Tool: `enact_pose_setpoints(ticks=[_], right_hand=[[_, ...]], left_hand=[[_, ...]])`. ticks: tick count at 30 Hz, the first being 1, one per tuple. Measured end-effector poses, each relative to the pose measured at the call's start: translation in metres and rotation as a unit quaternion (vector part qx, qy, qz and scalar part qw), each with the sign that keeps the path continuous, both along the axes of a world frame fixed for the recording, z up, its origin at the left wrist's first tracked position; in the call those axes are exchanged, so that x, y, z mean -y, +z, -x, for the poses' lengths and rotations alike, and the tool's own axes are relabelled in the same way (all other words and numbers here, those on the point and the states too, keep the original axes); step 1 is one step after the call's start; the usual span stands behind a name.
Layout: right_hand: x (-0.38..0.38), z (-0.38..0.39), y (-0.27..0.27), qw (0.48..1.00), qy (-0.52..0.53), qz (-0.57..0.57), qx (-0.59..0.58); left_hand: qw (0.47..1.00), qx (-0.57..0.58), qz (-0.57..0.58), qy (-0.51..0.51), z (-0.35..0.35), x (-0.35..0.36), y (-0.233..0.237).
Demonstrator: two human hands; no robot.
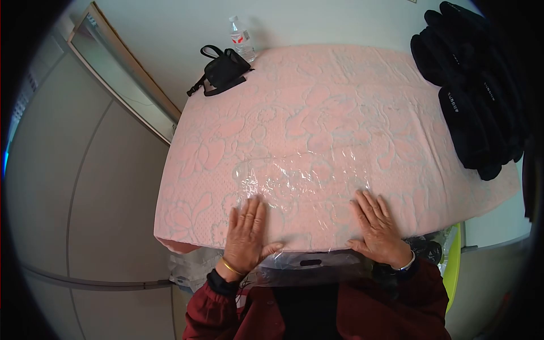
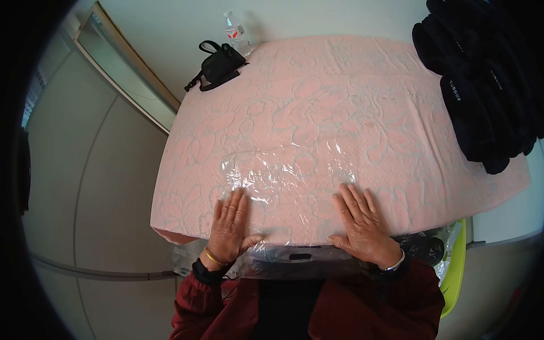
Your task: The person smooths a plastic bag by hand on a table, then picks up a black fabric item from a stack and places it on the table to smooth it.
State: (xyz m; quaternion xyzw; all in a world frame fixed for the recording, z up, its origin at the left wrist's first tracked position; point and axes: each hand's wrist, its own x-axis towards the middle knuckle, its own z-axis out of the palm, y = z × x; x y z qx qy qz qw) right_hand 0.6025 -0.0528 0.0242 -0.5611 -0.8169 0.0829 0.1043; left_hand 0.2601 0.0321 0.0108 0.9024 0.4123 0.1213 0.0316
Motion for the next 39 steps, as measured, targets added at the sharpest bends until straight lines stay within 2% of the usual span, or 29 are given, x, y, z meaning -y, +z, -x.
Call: enact_pose_setpoints(ticks=[9, 13, 16, 17, 20, 24, 28, 30, 31, 34, 39], right_hand=[[0.017, -0.013, -0.005, 0.997, -0.065, -0.018, 0.039], [0.020, -0.012, -0.006, 0.994, -0.088, -0.048, 0.033], [0.023, -0.009, -0.005, 0.990, -0.093, -0.084, -0.059], [0.023, -0.007, -0.006, 0.991, -0.091, -0.085, -0.059], [0.021, -0.001, -0.009, 0.983, -0.053, -0.065, -0.166], [0.025, -0.003, -0.013, 0.966, -0.065, -0.086, -0.235], [0.038, -0.015, -0.015, 0.969, -0.097, -0.108, -0.199], [0.042, -0.011, -0.018, 0.966, -0.095, -0.115, -0.210], [0.042, -0.010, -0.019, 0.964, -0.092, -0.120, -0.219], [0.046, -0.007, -0.013, 0.955, -0.089, -0.140, -0.247], [0.055, -0.009, 0.003, 0.929, -0.103, -0.193, -0.298]], left_hand=[[0.997, -0.022, -0.012, 0.072, 0.031, -0.009, -0.003], [0.995, 0.074, -0.021, 0.062, 0.045, 0.002, -0.006], [0.961, 0.246, 0.089, 0.091, 0.055, 0.032, 0.001], [0.961, 0.246, 0.087, 0.094, 0.053, 0.035, 0.002], [0.921, 0.323, 0.121, 0.182, 0.038, 0.048, 0.002], [0.922, 0.299, 0.046, 0.241, 0.038, 0.054, 0.001], [0.909, 0.341, 0.006, 0.240, 0.047, 0.080, -0.035], [0.791, 0.535, 0.201, 0.219, 0.038, 0.094, -0.054], [0.791, 0.536, 0.197, 0.219, 0.039, 0.093, -0.054], [0.698, 0.533, 0.456, 0.143, 0.039, 0.090, -0.044], [0.721, 0.561, 0.366, 0.177, 0.061, 0.052, 0.018]])
